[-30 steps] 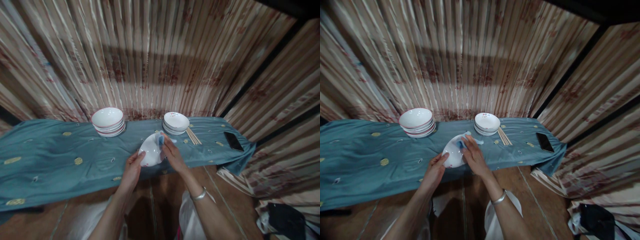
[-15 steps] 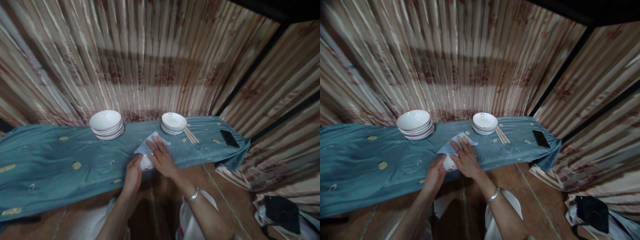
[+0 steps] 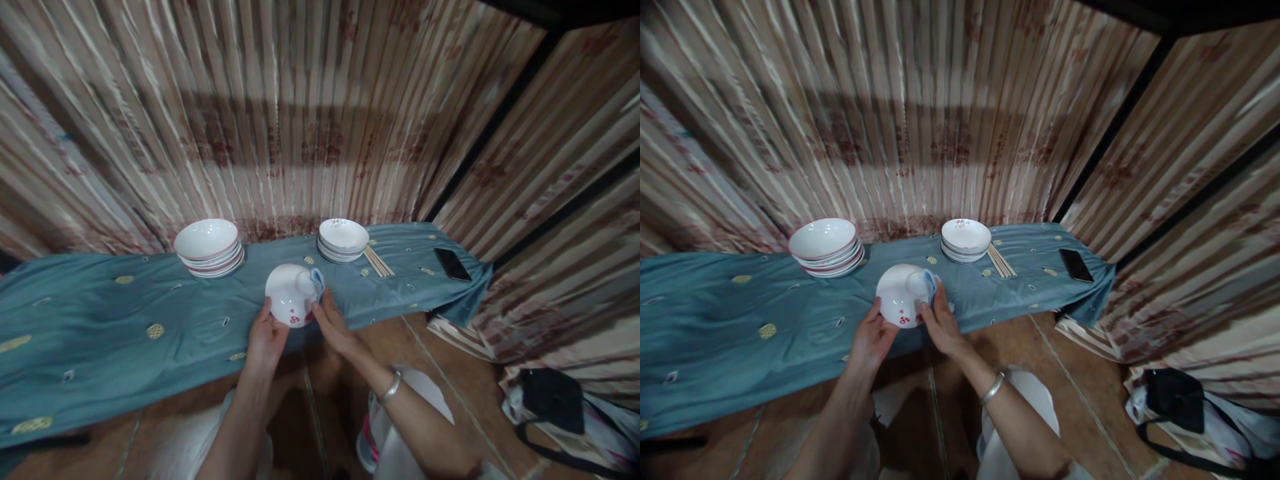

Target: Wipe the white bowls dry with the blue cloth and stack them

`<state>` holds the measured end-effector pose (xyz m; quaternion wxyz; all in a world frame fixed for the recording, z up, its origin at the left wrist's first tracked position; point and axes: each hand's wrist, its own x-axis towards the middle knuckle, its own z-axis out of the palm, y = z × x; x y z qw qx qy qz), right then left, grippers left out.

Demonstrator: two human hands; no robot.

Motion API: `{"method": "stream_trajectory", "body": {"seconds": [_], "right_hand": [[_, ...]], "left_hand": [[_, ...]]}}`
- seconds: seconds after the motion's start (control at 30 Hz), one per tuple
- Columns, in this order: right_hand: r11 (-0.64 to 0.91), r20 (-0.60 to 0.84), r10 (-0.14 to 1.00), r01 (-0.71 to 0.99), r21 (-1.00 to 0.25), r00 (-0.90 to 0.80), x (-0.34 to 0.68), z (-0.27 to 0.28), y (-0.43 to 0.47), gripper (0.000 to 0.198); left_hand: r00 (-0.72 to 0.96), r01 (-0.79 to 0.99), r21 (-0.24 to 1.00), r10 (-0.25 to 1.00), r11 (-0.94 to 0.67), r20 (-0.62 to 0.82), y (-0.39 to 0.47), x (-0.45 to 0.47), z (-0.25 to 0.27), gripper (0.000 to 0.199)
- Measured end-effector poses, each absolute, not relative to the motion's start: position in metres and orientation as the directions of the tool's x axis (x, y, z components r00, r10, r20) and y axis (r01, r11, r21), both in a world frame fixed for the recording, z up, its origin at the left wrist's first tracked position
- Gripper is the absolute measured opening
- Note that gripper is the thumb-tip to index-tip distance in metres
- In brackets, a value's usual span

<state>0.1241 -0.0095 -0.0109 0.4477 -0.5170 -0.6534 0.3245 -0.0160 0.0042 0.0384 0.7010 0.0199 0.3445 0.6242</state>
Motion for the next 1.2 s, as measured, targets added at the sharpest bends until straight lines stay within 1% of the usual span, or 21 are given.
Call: {"method": "stream_trajectory", "body": {"seconds": [0.17,0.33,0.47,0.57,0.63,0.73,0.83,0.93,1.0,1.1,1.2], "right_hand": [[0.303,0.289,0.951,0.536,-0.788,-0.113,0.110,-0.019,-0.025,0.080],[0.388,0.362,0.915,0.629,-0.674,-0.177,0.100,-0.026,-0.040,0.086],[0.522,0.450,0.841,0.667,-0.532,-0.300,0.097,-0.026,-0.043,0.088],[0.604,0.516,0.775,0.667,-0.436,-0.365,0.101,-0.018,-0.038,0.085],[0.604,0.531,0.770,0.674,-0.425,-0.355,0.106,-0.010,-0.032,0.083],[0.558,0.479,0.812,0.683,-0.472,-0.333,0.115,-0.002,-0.024,0.080],[0.501,0.428,0.853,0.700,-0.509,-0.300,0.123,0.002,-0.017,0.078],[0.488,0.437,0.855,0.717,-0.498,-0.278,0.130,0.000,-0.009,0.077],[0.479,0.439,0.857,0.732,-0.484,-0.270,0.134,-0.004,-0.004,0.077],[0.467,0.426,0.864,0.747,-0.473,-0.270,0.137,-0.012,-0.001,0.076],[0.493,0.424,0.854,0.727,-0.478,-0.301,0.136,-0.017,-0.005,0.072]], "left_hand": [[-0.031,-0.851,0.477,0.886,0.219,-0.462,0.008,-0.017,0.039,0.041],[-0.046,-0.841,0.495,0.882,0.219,-0.469,0.011,-0.016,0.035,0.039],[-0.060,-0.805,0.556,0.902,0.209,-0.427,0.015,-0.024,0.025,0.029],[-0.048,-0.769,0.590,0.899,0.244,-0.435,0.014,-0.028,0.020,0.021],[-0.069,-0.762,0.614,0.917,0.205,-0.392,0.012,-0.025,0.019,0.023],[-0.109,-0.747,0.653,0.946,0.125,-0.306,0.009,-0.015,0.017,0.027],[-0.081,-0.730,0.672,0.962,0.121,-0.261,0.008,-0.008,0.013,0.026],[-0.033,-0.720,0.682,0.974,0.132,-0.223,0.010,-0.006,0.010,0.028],[-0.052,-0.716,0.691,0.979,0.102,-0.198,0.011,-0.005,0.010,0.033],[-0.122,-0.719,0.694,0.974,0.044,-0.188,0.015,-0.005,0.012,0.033],[-0.204,-0.726,0.688,0.948,0.020,-0.243,0.020,-0.006,0.016,0.020]]}}
